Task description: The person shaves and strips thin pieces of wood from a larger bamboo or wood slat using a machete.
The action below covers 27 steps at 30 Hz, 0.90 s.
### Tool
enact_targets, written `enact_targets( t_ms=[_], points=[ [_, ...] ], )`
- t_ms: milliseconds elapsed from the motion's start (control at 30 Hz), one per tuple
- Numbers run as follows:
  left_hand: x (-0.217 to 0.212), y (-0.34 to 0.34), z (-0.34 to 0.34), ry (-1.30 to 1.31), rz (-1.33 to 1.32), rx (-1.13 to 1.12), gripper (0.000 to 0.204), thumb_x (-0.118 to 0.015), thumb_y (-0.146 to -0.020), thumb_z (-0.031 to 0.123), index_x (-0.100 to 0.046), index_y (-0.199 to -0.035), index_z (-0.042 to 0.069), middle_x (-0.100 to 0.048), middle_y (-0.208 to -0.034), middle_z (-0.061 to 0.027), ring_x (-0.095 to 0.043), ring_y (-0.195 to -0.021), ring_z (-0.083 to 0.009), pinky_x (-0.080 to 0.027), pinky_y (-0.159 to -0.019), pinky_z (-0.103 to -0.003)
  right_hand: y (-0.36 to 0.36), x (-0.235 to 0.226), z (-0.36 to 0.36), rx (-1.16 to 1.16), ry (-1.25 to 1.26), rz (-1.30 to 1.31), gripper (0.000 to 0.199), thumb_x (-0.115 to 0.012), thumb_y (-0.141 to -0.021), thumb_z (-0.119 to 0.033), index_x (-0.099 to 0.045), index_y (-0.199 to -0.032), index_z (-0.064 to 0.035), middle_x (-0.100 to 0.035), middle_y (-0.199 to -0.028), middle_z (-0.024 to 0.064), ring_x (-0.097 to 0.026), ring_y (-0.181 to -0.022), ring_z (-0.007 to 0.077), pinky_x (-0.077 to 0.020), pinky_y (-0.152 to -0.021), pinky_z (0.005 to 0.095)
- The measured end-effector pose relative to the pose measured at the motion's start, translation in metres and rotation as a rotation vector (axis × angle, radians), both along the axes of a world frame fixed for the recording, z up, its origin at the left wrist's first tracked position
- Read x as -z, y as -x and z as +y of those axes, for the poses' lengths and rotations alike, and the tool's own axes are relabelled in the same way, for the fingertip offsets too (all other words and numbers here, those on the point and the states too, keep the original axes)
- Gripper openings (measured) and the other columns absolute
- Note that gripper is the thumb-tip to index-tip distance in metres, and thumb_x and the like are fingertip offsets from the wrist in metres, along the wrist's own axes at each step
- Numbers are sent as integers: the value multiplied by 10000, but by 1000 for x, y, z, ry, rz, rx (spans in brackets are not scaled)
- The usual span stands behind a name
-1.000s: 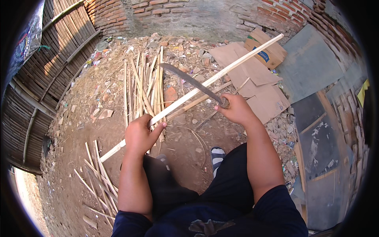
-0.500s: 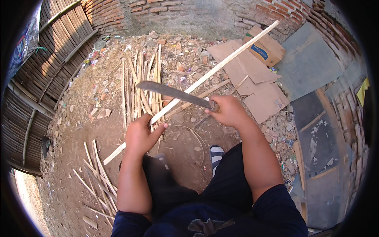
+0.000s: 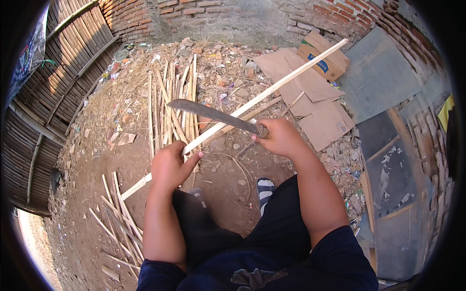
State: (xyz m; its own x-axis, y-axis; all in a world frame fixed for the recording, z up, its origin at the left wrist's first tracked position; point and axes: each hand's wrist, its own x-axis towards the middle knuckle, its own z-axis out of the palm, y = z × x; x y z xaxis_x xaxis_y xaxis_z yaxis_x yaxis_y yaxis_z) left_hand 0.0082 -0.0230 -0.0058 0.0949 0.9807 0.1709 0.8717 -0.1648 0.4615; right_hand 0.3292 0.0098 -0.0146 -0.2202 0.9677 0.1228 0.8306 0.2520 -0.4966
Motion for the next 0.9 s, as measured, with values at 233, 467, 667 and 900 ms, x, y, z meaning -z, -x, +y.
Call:
enact_targets(
  t_ms=[233, 467, 667, 900],
  points=[
    [0, 9, 2, -2, 22, -52, 499, -852, -838, 502, -689, -837, 31, -655, -679, -157, -655, -650, -379, -510, -618, -471, -57, 24, 33, 199, -14, 175, 423, -834, -879, -362, -744, -1178, -76, -755, -935, 221, -740, -948, 397, -567, -852, 462],
    [3, 5, 2, 20, 19, -1, 498, -859, -835, 500, -697, -849, 30, -656, -671, -150, -662, -650, -375, -514, -621, -473, -31, 12, 15, 209, 37, 179, 457, -840, -873, -362, -739, -1198, -57, -762, -985, 216, -744, -967, 378, -567, -860, 461],
    [3, 5, 1, 56, -10, -22, 504, -869, -836, 473, -688, -866, 4, -628, -673, -180, -616, -627, -381, -480, -614, -469, -2, 1, 6, -56, 77, -61, 423, -869, -859, -366, -753, -1116, -51, -751, -926, 221, -735, -845, 343, -558, -785, 423],
    [2, 14, 5, 34, 68, -25, 498, -839, -851, 517, -699, -837, 39, -666, -684, -154, -685, -685, -376, -523, -639, -481, -53, 19, 28, 264, -23, 180, 421, -847, -867, -361, -753, -1171, -85, -751, -961, 230, -731, -918, 392, -563, -830, 468]
  ],
)
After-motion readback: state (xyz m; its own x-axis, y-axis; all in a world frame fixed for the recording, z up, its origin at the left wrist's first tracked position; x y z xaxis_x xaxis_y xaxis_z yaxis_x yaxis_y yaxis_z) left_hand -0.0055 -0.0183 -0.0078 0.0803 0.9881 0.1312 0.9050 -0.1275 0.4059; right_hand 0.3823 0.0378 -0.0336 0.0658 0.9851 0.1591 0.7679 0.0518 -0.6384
